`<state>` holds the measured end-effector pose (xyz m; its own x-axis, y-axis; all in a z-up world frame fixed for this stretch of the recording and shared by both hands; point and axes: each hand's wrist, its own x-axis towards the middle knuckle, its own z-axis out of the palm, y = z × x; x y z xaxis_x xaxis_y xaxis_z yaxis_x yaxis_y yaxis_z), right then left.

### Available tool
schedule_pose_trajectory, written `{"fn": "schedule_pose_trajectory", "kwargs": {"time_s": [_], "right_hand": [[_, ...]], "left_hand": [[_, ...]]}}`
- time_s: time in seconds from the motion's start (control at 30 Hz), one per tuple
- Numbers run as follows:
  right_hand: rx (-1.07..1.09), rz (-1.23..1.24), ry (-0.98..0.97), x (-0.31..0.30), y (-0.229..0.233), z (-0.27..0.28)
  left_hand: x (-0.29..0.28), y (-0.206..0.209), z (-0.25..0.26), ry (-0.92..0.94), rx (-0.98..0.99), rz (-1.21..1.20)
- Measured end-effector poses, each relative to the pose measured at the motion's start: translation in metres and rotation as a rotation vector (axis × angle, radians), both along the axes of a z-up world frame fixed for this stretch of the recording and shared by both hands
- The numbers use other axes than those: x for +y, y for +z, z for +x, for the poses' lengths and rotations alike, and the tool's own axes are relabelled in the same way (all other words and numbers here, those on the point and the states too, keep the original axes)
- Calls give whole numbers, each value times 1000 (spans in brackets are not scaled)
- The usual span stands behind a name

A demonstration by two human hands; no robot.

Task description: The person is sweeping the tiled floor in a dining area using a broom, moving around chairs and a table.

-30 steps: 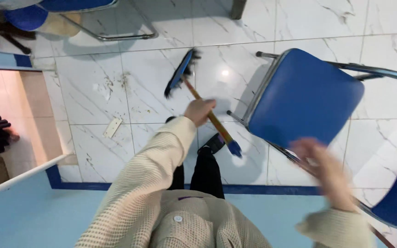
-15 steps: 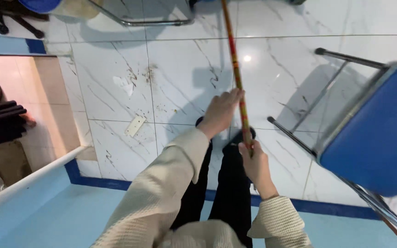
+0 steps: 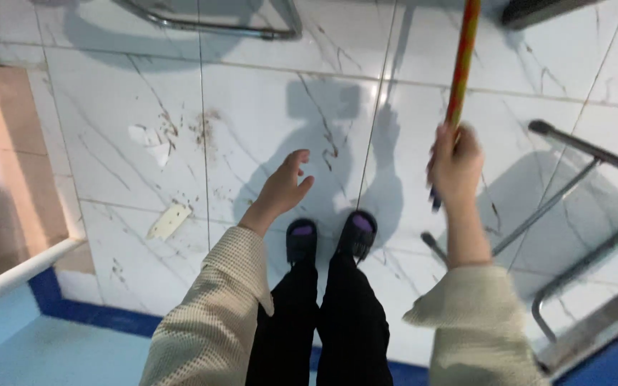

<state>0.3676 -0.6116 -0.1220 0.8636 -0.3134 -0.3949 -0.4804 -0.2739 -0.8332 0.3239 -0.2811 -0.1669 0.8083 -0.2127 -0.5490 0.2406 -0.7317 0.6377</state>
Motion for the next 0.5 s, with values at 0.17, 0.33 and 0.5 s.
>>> {"fn": "schedule_pose_trajectory", "kwargs": {"time_s": [0.17, 0.33, 0.5], "right_hand": [[-228, 182, 95, -56, -79, 179], [195, -136, 100, -64, -128, 211], [252, -531, 267, -75, -249, -56]], "left_hand": [[-8, -27, 45, -50, 35, -5], [-9, -51, 55, -31, 17, 1], [-2, -61, 33, -55, 80, 0]]}}
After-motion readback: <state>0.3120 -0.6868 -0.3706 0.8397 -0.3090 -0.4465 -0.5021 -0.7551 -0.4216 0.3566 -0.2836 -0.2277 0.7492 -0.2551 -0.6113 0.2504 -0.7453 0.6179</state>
